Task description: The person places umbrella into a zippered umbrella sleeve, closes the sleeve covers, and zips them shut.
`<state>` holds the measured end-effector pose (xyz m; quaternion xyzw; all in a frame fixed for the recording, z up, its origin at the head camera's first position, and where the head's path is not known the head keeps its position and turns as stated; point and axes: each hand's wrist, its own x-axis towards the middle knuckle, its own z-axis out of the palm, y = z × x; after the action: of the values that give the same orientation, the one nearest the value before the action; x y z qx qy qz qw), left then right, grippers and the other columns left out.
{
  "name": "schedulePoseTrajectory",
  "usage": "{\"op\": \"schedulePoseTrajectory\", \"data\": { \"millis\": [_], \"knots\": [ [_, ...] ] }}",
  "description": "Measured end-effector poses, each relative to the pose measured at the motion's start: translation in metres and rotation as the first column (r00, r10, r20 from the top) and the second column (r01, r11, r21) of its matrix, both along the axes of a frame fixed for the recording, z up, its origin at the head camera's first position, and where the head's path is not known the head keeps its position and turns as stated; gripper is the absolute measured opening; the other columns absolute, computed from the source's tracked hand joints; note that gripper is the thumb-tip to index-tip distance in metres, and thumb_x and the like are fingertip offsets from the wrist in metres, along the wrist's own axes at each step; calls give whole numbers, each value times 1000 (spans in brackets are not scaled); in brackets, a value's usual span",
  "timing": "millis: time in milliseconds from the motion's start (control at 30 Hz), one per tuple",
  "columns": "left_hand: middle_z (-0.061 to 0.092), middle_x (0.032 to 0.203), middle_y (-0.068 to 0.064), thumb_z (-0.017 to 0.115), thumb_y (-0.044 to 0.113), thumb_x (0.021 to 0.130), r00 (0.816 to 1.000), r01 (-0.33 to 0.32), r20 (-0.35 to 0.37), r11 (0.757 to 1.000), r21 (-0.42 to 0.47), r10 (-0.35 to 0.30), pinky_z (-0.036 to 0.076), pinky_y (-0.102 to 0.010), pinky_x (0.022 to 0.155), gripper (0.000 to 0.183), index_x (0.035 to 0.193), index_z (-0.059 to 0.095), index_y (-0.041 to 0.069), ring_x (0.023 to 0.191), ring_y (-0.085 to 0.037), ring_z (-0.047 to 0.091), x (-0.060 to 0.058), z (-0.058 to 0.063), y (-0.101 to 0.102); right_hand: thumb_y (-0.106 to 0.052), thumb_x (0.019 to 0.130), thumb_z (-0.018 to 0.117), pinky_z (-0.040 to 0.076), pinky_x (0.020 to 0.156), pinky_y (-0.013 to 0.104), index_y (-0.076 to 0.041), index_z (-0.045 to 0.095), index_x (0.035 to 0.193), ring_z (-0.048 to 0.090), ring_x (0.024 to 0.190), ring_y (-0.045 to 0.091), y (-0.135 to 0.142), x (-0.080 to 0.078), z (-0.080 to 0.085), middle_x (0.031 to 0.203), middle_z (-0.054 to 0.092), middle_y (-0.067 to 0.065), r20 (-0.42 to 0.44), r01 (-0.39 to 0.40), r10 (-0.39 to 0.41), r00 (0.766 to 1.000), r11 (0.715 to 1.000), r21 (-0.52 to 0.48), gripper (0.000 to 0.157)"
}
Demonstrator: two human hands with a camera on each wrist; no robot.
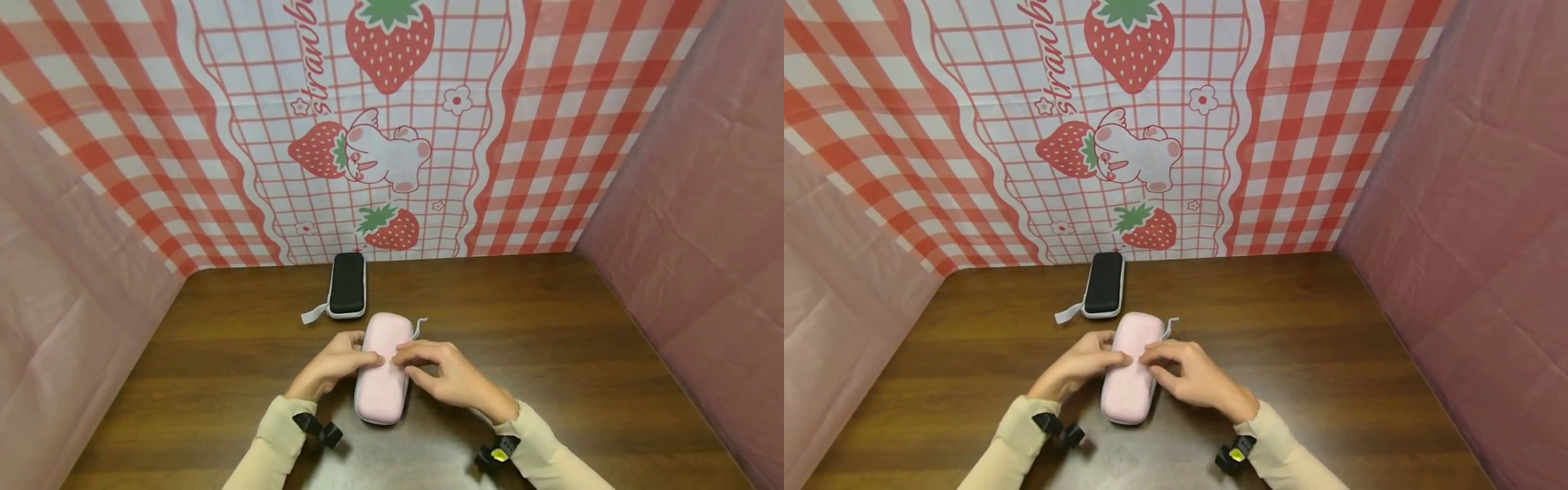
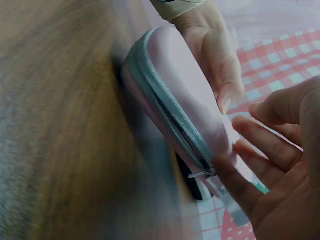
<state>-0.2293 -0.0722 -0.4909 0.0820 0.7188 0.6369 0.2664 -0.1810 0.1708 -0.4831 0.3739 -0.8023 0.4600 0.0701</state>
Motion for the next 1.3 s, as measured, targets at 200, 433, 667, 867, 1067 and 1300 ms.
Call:
{"op": "schedulePoseTrajectory", "data": {
  "millis": [200,433,667,867,1067,1300],
  "knots": [
    [75,95,-14,75,2,80,995,7,-97,998,64,-1,58,-33,76,60,132,48,-12,84,-17,71,0,12,-5,4,93,68,59,84,27,-6,76,109,73,97,19,7,-4,13,107,76,6,-136,39,-51,989,995,-91,20],
    [75,102,-19,76,2,82,981,1,-193,996,91,16,58,-34,80,60,134,49,-12,90,-17,71,-1,37,-13,4,91,72,59,76,26,-4,75,108,72,87,19,10,-10,25,102,76,9,-157,107,-130,979,984,-145,19],
    [74,106,-16,75,-1,82,979,-55,-183,985,166,86,58,-36,83,62,138,50,-6,94,-18,72,-2,61,-17,1,88,77,62,71,38,-4,75,108,72,83,16,3,-20,32,103,76,10,-134,170,-197,971,967,-188,21],
    [74,106,-14,73,-3,84,974,-86,-187,969,233,131,59,-37,82,63,142,50,-5,94,-18,73,-3,72,-16,-7,90,79,61,82,43,-1,71,121,73,104,31,-1,-24,45,116,75,16,-22,262,-267,964,958,-116,33],
    [75,106,-11,67,-7,87,973,-64,-186,937,342,135,60,-37,82,61,144,45,-12,94,-17,74,-4,73,-15,-10,90,79,59,90,48,-1,68,128,71,110,37,-3,-26,60,123,72,18,56,270,-265,962,957,-110,40],
    [75,104,-4,62,-9,88,984,-37,-145,909,416,107,61,-35,80,62,145,40,-17,94,-17,74,-4,70,-17,-7,90,79,61,86,41,-1,69,125,75,101,29,-4,-25,66,120,74,18,67,253,-245,967,956,-146,37]
  ]
}}
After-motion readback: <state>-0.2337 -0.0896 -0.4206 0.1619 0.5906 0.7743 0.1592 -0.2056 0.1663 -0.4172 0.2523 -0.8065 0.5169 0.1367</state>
